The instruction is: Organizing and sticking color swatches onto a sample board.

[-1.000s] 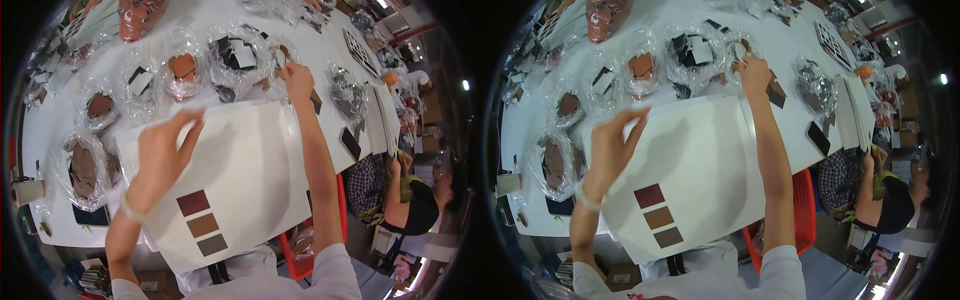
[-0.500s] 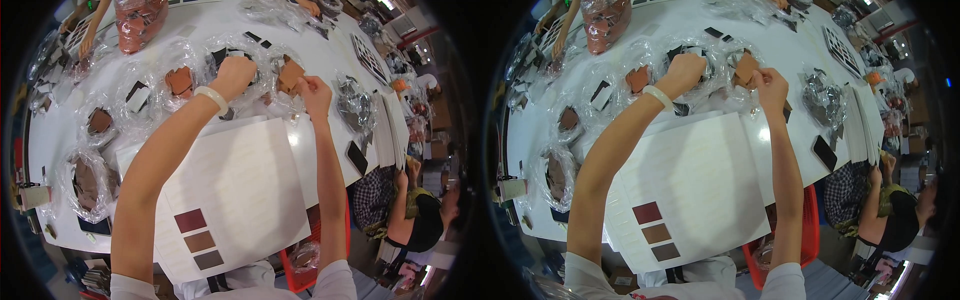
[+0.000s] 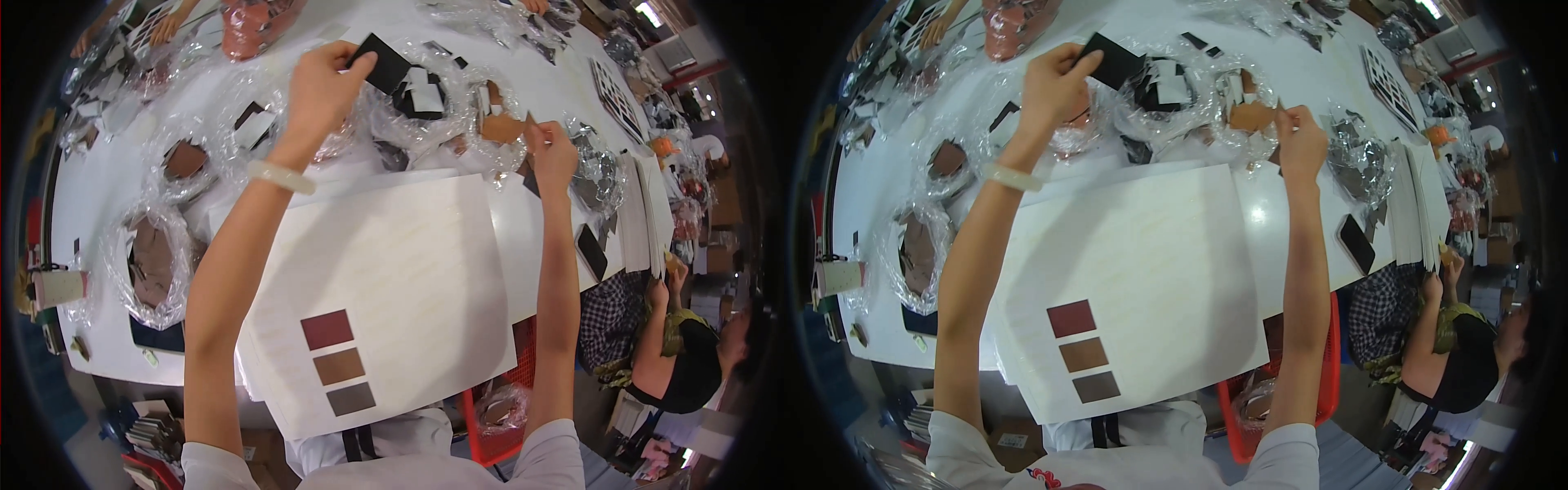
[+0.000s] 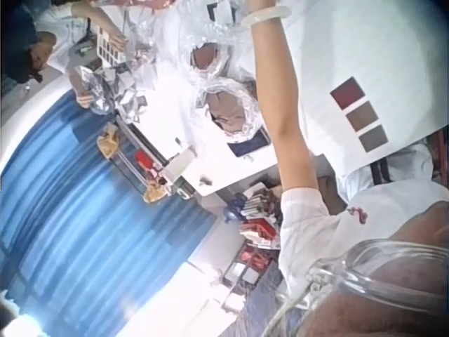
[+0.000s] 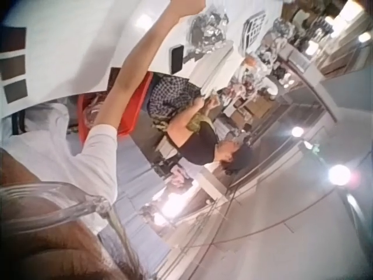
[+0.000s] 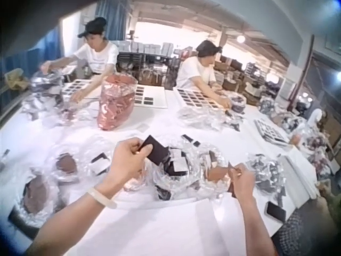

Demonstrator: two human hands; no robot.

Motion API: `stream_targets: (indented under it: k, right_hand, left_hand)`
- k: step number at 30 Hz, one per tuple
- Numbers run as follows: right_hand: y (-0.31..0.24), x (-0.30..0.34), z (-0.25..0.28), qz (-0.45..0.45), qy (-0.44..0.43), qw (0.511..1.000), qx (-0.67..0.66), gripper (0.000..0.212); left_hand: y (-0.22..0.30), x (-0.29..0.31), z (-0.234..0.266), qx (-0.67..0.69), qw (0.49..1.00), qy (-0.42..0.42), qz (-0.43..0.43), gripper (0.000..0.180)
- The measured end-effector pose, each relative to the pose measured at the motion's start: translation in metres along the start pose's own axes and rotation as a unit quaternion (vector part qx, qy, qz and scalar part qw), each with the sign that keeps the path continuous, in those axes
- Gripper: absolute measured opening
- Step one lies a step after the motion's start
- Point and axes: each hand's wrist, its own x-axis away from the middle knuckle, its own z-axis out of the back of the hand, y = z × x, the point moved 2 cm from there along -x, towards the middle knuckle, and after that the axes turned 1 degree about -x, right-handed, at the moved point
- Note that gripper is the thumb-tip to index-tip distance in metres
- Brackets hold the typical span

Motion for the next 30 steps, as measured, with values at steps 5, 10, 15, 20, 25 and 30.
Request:
stream_targets:
  k: [5,10,15,20,25,30]
  right_hand:
    - [-0.054,0.029,0.031,-0.086,0.018,0.921,-0.380,0.020]
    - [-0.161,0.145,0.072,-0.213,-0.289,0.800,-0.481,0.015]
    - [-0.236,0.234,0.053,-0.268,-0.418,0.702,-0.511,0.009]
    - [-0.262,0.257,0.039,-0.279,-0.372,0.734,-0.495,0.011]
    - [-0.268,0.260,0.036,-0.270,-0.343,0.775,-0.457,0.012]
    - [-0.269,0.259,0.035,-0.283,-0.347,0.778,-0.440,0.011]
  left_hand:
    - [0.002,0.077,0.103,0.208,0.976,0.034,0.058,0.026]
    - [-0.017,0.180,0.178,0.283,0.941,0.068,0.171,0.022]
    - [-0.031,0.274,0.196,0.377,0.891,0.051,0.247,0.020]
    - [-0.032,0.319,0.196,0.370,0.865,-0.003,0.338,0.015]
    - [-0.030,0.329,0.189,0.333,0.872,-0.049,0.355,0.012]
    - [-0.024,0.314,0.179,0.286,0.887,-0.101,0.348,0.008]
